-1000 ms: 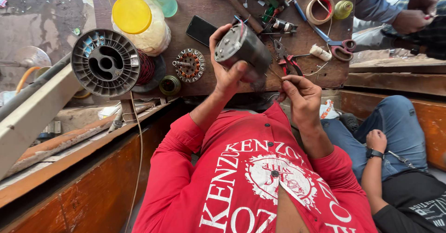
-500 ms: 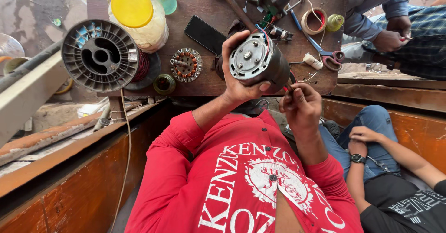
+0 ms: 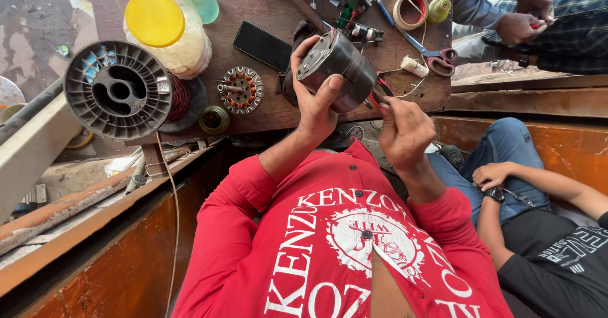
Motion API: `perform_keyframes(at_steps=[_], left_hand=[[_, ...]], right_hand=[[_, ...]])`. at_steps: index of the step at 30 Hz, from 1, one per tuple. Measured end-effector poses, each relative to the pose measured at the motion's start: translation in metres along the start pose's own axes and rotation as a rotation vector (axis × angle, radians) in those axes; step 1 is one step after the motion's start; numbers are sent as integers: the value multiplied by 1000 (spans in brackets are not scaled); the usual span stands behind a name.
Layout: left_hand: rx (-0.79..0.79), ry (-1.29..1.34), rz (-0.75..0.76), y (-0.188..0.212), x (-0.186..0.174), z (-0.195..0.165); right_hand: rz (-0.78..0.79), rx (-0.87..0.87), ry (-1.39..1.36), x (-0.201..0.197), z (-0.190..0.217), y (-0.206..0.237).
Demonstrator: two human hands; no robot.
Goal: The person repairs a small cylindrical electrical motor by hand, using pliers to strip and adjust wires. They repeatedly rotate and inspect the motor while working on the wiring connections.
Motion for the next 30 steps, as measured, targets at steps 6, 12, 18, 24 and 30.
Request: perform_keyframes(at_steps=[6, 12, 18, 24, 30], left_hand=[[-20, -36, 22, 2, -1, 4], [169, -274, 31, 8, -5, 11], [594, -484, 240, 6, -3, 18], [893, -581, 375, 0, 8, 25], [875, -596, 384, 6, 17, 21]], right_hand=[[74, 444, -665, 10, -7, 5], [-163, 680, -1017, 30, -15, 27], [-135, 826, -1341, 26, 11, 20], [-10, 828, -1554, 8, 20, 15], [-78, 867, -1524, 7, 8, 26]])
Point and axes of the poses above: each hand's wrist, its own y-axis away from the middle knuckle, its own x-axis out of the palm, z = x × y, the point moved 1 cm from there along -y, towards the middle knuckle, and after that the axes turned 1 degree about -x, right-handed, at the moved point
